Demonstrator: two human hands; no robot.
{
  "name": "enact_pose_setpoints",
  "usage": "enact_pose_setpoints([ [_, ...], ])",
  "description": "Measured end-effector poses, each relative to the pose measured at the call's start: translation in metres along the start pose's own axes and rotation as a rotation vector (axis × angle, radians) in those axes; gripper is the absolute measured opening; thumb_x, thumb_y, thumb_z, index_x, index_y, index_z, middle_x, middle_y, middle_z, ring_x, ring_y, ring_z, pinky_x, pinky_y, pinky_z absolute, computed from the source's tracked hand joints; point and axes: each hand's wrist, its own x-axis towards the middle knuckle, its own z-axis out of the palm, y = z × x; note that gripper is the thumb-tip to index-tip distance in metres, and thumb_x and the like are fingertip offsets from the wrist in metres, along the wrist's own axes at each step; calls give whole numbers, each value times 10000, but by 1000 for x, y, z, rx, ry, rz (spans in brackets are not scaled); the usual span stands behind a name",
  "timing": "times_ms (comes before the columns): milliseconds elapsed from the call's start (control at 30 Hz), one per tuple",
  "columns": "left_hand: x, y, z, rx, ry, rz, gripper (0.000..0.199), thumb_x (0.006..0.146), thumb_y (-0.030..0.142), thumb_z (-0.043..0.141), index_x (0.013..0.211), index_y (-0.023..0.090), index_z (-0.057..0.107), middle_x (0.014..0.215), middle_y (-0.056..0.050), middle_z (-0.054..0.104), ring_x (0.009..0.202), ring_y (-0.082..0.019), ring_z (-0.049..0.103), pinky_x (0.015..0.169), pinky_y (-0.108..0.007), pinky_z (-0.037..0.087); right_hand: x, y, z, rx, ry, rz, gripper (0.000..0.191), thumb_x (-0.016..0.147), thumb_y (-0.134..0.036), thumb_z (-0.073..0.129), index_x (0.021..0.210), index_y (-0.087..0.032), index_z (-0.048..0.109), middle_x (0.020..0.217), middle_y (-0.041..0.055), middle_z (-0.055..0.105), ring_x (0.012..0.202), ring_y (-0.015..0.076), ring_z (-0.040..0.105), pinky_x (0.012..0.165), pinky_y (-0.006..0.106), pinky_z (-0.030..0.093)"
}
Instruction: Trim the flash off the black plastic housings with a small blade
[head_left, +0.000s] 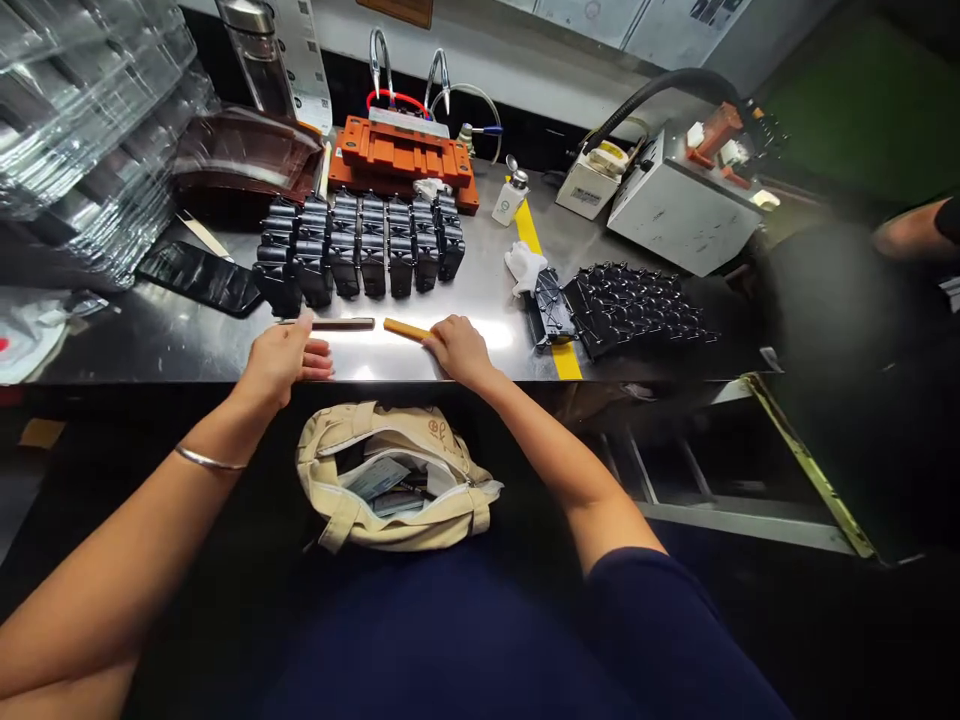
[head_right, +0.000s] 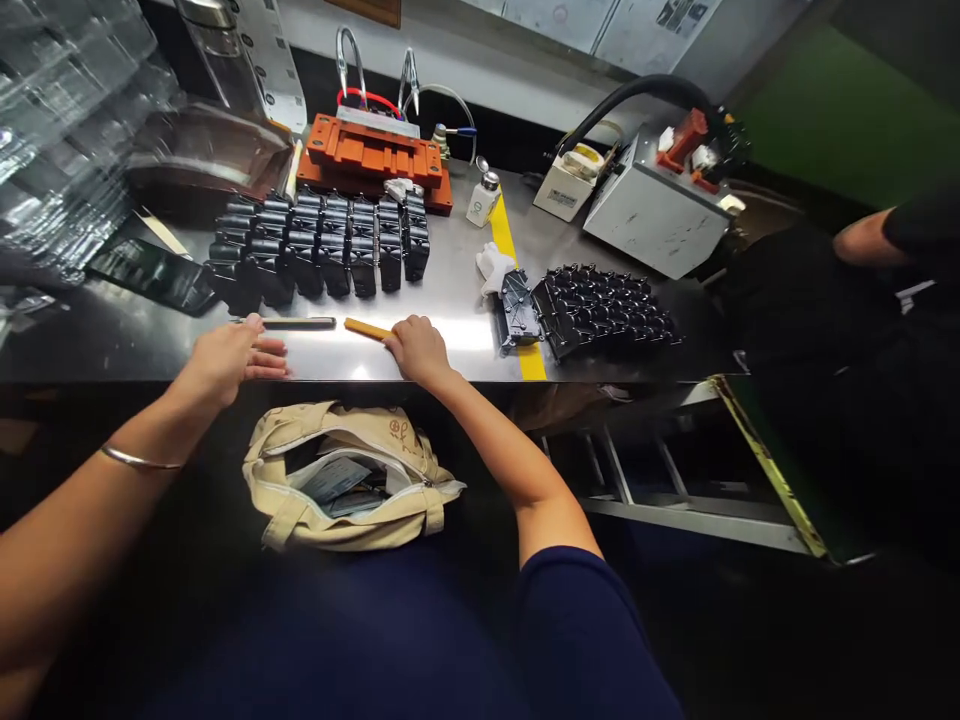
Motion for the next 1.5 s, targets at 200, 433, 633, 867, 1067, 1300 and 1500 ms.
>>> enact_pose_setpoints([
  [200,-78,-42,-59,700,-115,129,506,741,650,581,1000,222,657,886,-48,705,781,-253,656,679,-358,509,-111,5,-43,257,-207,-347,245,956,-383,594,979,-161,693,829,26,684,709,123,578,662,238,426],
  [433,-109,-70,-53,870,-203,92,705,729,674,485,1244,202,580,802,-25,684,739,-271,675,690,-380,487,-168,-33,-3,-106,-437,-348,296,955,-381,595,1080,-132,693,1032,137,714,942,224,646,744,305,496],
  [633,-116,-58,-69,776,-32,154,520,654,554,569,1077,255,618,671,3,662,635,-275,657,645,-395,520,-189,17,11,293,-176,203,577,867,-491,673,1350,-195,561,1336,158,597,1221,288,556,1015,467,484],
  [867,-136,-41,-55,1020,189,446,466,761,550,556,1123,260,607,666,-35,660,668,-344,667,598,-442,484,-225,44,15,858,-357,434,593,678,-710,703,831,-141,638,656,-8,593,547,96,501,508,235,396],
  [1067,-187,-57,28,534,-474,1037,193,937,348,508,912,219,648,824,-39,732,709,-185,692,665,-292,537,-219,13,-41,1058,-171,277,438,689,-544,784,754,-146,615,634,-38,564,562,66,450,524,206,339],
  [1300,-184,-77,68,258,-552,529,298,705,495,732,846,234,714,881,-87,768,838,-281,719,827,-418,573,-200,-13,-24,1409,-193,278,417,607,-474,809,692,-183,523,607,-53,517,539,70,436,519,211,361],
  [1500,-168,-73,45,148,-543,346,452,674,554,655,888,169,754,856,-107,786,765,-269,739,753,-400,601,-189,-5,-16,1391,-252,250,416,585,-468,809,706,-179,535,595,-61,522,535,71,449,517,209,376],
])
